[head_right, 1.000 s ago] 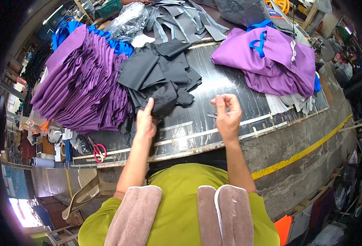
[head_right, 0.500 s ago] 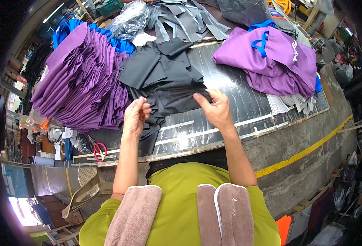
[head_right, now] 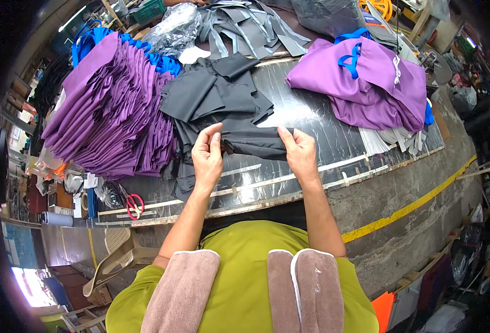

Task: Trimming excess material from black fabric pieces using hand snips.

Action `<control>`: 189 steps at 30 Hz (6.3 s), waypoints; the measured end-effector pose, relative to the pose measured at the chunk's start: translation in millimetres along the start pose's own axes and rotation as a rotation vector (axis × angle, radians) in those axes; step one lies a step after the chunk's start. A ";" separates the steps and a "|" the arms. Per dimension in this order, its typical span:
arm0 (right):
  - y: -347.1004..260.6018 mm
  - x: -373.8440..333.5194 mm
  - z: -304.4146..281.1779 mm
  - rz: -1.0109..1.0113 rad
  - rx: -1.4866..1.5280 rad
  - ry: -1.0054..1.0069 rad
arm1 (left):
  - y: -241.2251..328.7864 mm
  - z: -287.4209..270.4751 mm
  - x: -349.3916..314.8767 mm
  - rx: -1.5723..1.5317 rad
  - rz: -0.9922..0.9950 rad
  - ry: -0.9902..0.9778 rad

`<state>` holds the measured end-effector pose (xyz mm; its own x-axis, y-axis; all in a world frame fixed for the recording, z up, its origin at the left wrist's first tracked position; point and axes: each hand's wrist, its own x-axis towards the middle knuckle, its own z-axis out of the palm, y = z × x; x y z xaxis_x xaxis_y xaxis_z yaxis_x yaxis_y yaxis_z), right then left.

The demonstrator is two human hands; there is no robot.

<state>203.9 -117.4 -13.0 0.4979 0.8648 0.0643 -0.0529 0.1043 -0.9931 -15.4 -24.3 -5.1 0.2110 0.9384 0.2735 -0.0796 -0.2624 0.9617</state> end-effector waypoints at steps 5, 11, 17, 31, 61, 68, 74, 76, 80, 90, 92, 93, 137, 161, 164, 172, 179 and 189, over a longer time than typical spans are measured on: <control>8.7 -0.2 -1.0 0.128 0.166 -0.038 | 4.8 -15.5 12.3 -0.160 -0.003 -0.502; 5.7 5.9 -13.3 0.500 0.447 -0.147 | 13.3 -32.5 15.1 -0.189 -0.067 -0.778; 4.9 -8.8 -12.5 0.180 0.169 -0.417 | 8.5 -19.2 13.5 -0.307 -0.239 -0.392; -2.3 -11.3 -0.9 0.271 0.270 -0.312 | 27.8 -42.2 26.9 0.716 0.134 -0.317; -2.5 -25.1 8.7 -0.353 -0.071 -0.090 | 32.2 -29.7 13.2 -0.065 -0.127 -0.214; -14.7 -31.1 5.8 -0.676 -0.356 -0.246 | 13.3 -11.6 13.6 0.073 0.131 -0.106; 8.7 -39.4 11.4 0.056 0.653 -0.407 | 23.2 -10.6 8.3 0.086 0.192 -0.293; 4.9 -34.9 17.2 0.267 0.904 -0.413 | 24.3 -10.7 3.7 -0.069 -0.010 -0.406; 18.4 -29.4 15.6 0.301 0.906 -0.355 | 26.4 -12.1 -0.5 -0.231 -0.172 -0.447; 3.4 -35.1 11.6 0.455 0.939 -0.313 | 39.4 -7.1 -2.9 -0.221 0.025 -0.234; -4.8 -34.5 14.0 0.494 1.160 -0.329 | 43.6 -8.5 -5.4 -0.053 0.153 -0.320; -3.6 -35.1 12.6 0.496 1.159 -0.331 | 35.3 -9.4 -4.1 0.020 0.141 -0.364; -12.1 -29.1 6.2 -0.069 0.482 -0.162 | 24.6 -22.1 16.3 -0.168 -0.187 -0.414; -6.3 -44.7 17.1 0.279 0.575 -0.301 | 49.5 -4.8 -6.3 -0.130 -0.316 -0.454; -8.3 -52.3 20.2 0.147 0.296 -0.344 | 41.1 1.0 -12.8 -0.172 -0.302 -0.386; 18.0 -46.9 17.3 0.297 0.479 -0.428 | 40.6 18.8 -28.9 -0.424 -0.417 -0.215; 29.2 -46.4 16.6 0.335 0.951 -0.358 | 31.4 30.6 -40.3 -0.276 -0.300 -0.264; -7.5 -43.1 4.5 0.174 0.236 -0.302 | 29.2 29.5 -40.6 -0.571 -0.474 -0.231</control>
<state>178.9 -153.3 -7.9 0.1895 0.9810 -0.0422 -0.3279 0.0227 -0.9444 2.5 -76.7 12.5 0.5408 0.8343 -0.1074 -0.4062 0.3708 0.8352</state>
